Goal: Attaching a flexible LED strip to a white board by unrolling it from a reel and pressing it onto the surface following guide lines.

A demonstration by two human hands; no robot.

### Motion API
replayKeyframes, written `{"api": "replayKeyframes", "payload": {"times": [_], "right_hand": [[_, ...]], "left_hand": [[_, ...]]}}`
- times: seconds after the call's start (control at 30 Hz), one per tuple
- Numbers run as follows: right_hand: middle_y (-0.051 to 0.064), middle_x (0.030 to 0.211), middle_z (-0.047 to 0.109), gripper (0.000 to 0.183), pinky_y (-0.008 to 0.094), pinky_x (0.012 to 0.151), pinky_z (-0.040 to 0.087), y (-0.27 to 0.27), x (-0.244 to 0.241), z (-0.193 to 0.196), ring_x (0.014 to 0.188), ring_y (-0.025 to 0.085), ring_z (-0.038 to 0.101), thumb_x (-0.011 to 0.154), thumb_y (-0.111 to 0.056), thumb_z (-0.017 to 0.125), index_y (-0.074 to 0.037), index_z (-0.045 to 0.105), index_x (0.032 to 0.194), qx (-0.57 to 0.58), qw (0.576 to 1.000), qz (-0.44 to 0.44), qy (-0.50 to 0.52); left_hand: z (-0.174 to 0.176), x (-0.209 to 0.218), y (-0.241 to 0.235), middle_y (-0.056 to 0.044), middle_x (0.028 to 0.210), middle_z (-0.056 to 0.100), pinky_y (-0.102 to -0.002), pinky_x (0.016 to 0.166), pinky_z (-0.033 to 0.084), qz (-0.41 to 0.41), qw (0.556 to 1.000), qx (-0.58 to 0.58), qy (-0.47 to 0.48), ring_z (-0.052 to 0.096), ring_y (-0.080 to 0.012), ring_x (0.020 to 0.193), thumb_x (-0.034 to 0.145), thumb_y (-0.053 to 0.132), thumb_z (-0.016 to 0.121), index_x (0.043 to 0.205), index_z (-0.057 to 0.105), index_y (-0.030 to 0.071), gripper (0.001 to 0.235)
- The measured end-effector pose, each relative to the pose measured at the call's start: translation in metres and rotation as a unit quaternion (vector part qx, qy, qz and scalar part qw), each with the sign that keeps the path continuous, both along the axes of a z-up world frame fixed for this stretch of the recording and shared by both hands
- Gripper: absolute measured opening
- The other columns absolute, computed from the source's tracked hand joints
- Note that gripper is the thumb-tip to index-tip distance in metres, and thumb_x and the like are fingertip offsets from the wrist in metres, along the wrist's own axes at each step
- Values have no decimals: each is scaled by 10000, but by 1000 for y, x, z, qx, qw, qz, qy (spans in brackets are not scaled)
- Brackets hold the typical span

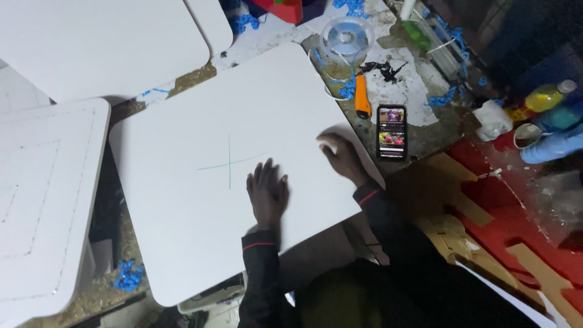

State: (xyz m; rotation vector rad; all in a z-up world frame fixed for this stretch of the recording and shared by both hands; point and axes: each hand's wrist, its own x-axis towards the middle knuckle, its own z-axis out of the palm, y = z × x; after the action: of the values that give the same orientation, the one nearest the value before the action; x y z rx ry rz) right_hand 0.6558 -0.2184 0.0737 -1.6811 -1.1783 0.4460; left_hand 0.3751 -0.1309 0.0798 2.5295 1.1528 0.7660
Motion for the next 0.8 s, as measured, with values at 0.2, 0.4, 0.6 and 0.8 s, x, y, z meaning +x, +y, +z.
{"api": "replayKeyframes", "payload": {"times": [0.2, 0.4, 0.6, 0.8], "right_hand": [[234, 1603, 670, 409, 749, 1154, 450, 20, 69, 46, 1497, 538, 572, 1047, -298, 762, -160, 782, 1431, -118, 918, -175, -337], [76, 1610, 596, 438, 691, 1023, 591, 57, 128, -41, 1402, 491, 586, 956, -269, 810, -255, 764, 1391, -95, 921, -199, -320], [197, 1438, 628, 832, 676, 981, 604, 52, 145, -34, 1302, 530, 678, 787, -77, 798, -201, 604, 1587, 59, 966, -169, -187], [194, 1372, 763, 563, 524, 1031, 608, 14, 163, 55, 1354, 445, 714, 891, -78, 649, -153, 627, 1448, 43, 986, -115, 115]], "left_hand": [[10, 6, -4, -17, 1600, 706, -559, 1318, 355, 37, 999, 27, 17, 601, -294, 1530, 1158, 544, 577, 1399, 790, 242, 441], [21, 3, -7, -33, 1561, 732, -550, 1296, 388, 33, 999, 9, -11, 624, -310, 1508, 1150, 549, 577, 1373, 801, 225, 453], [32, 8, -10, -8, 1524, 761, -552, 1307, 396, 53, 998, -21, -14, 644, -299, 1493, 1121, 491, 639, 1349, 818, 232, 389], [26, 5, -7, -5, 1510, 760, -537, 1271, 434, 43, 999, 17, 4, 659, -285, 1469, 1149, 496, 621, 1351, 807, 243, 374]]}}
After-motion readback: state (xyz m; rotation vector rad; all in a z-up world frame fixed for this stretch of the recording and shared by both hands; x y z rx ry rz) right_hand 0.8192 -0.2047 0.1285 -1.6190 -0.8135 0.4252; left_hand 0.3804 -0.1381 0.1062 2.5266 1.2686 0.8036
